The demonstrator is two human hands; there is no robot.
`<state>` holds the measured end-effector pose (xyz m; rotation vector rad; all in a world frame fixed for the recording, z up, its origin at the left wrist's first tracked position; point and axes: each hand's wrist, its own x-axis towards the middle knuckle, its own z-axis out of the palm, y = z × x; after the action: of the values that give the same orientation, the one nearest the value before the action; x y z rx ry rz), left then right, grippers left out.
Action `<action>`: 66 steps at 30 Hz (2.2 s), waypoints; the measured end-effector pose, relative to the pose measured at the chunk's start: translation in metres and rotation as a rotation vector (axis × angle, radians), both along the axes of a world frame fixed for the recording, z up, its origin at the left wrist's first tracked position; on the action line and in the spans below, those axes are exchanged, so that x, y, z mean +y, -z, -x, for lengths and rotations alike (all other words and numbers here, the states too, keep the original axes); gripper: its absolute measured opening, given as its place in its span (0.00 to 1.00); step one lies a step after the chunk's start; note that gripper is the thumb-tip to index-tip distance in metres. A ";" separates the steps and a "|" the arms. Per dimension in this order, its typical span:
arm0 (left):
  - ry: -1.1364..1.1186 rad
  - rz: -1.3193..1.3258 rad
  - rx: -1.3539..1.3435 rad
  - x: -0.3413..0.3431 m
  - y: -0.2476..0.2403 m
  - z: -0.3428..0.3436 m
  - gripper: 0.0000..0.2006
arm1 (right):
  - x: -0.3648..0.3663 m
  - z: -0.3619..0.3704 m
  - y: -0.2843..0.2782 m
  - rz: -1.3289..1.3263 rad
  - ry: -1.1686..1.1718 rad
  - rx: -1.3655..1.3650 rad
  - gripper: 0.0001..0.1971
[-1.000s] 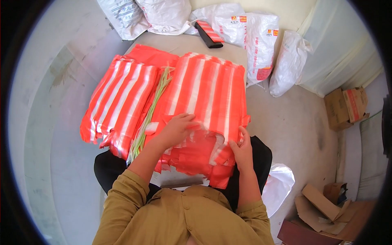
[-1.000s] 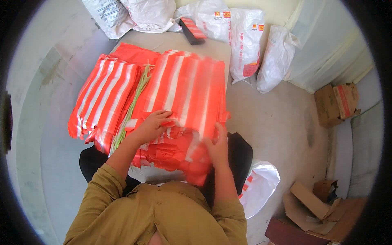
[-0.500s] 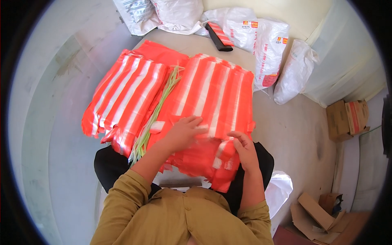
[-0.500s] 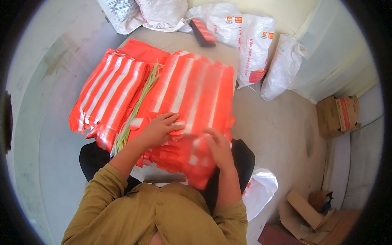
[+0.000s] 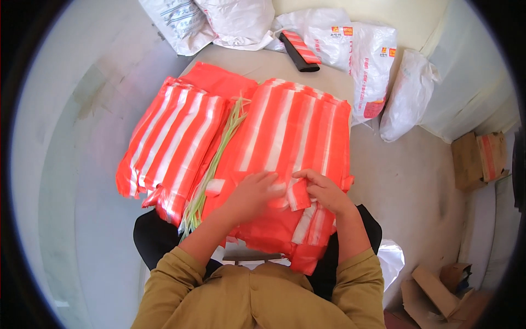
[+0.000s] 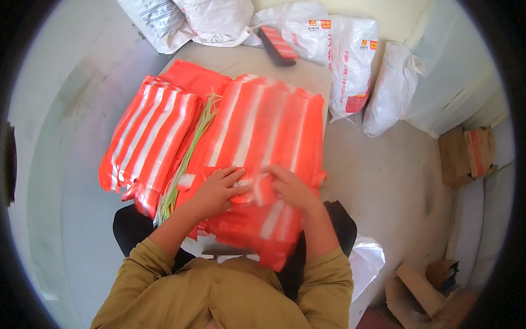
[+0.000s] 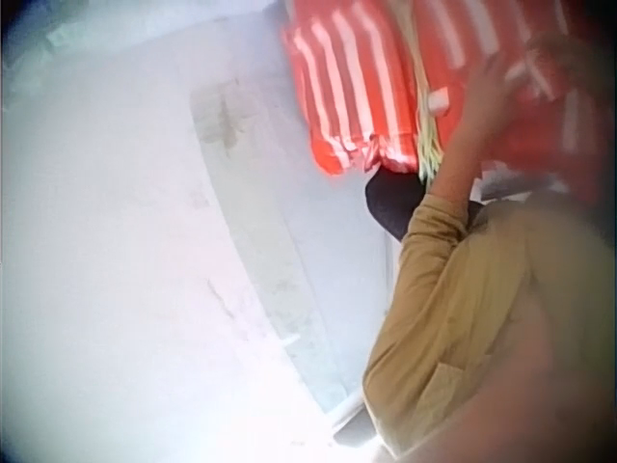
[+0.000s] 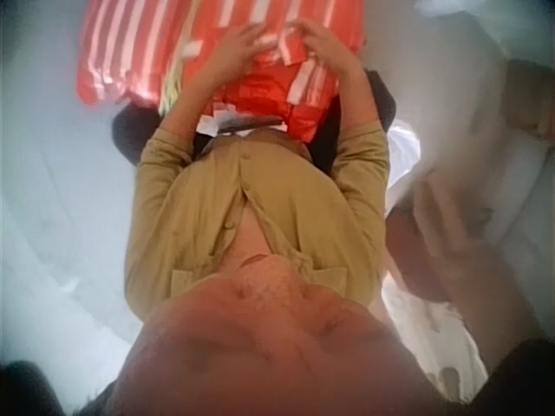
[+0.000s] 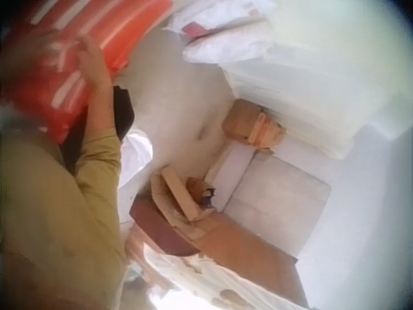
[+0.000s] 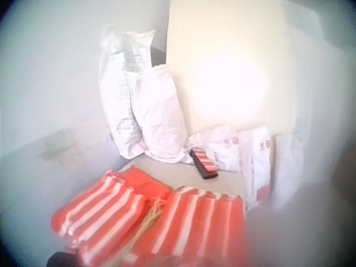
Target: The person ties bundles of red and white striped plastic bags with green plastic ties and places them into a large white bag.
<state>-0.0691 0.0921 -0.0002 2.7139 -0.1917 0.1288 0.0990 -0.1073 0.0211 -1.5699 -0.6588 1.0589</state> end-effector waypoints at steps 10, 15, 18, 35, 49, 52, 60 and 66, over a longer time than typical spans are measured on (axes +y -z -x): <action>0.000 -0.020 0.004 0.001 0.007 0.001 0.30 | 0.015 -0.013 0.034 -0.260 -0.073 0.137 0.25; -0.010 -0.036 -0.011 -0.001 0.005 0.000 0.27 | 0.026 -0.006 0.034 -0.204 -0.113 -0.159 0.25; -0.013 -0.056 -0.024 -0.004 0.000 -0.002 0.27 | 0.032 0.001 0.040 -0.223 -0.076 -0.227 0.23; -0.070 0.088 -0.171 -0.014 -0.004 0.003 0.27 | 0.044 0.004 0.027 -0.225 -0.032 -0.801 0.14; -0.189 -0.101 -0.358 -0.020 -0.001 0.007 0.15 | 0.056 0.014 0.049 -0.205 0.027 -0.904 0.16; -0.178 -0.094 -0.365 -0.018 0.002 0.005 0.15 | 0.055 0.016 0.047 -0.197 0.016 -0.907 0.16; -0.170 0.022 -0.332 -0.016 -0.003 -0.002 0.16 | 0.051 0.016 0.049 -0.233 -0.009 -0.939 0.15; -0.232 0.114 -0.281 -0.016 -0.001 -0.009 0.11 | 0.047 0.015 0.049 -0.215 0.015 -0.973 0.15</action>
<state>-0.0602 0.0762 0.0004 2.5859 0.0510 0.5714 0.0838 -0.0607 -0.0283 -1.8437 -1.3455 0.1268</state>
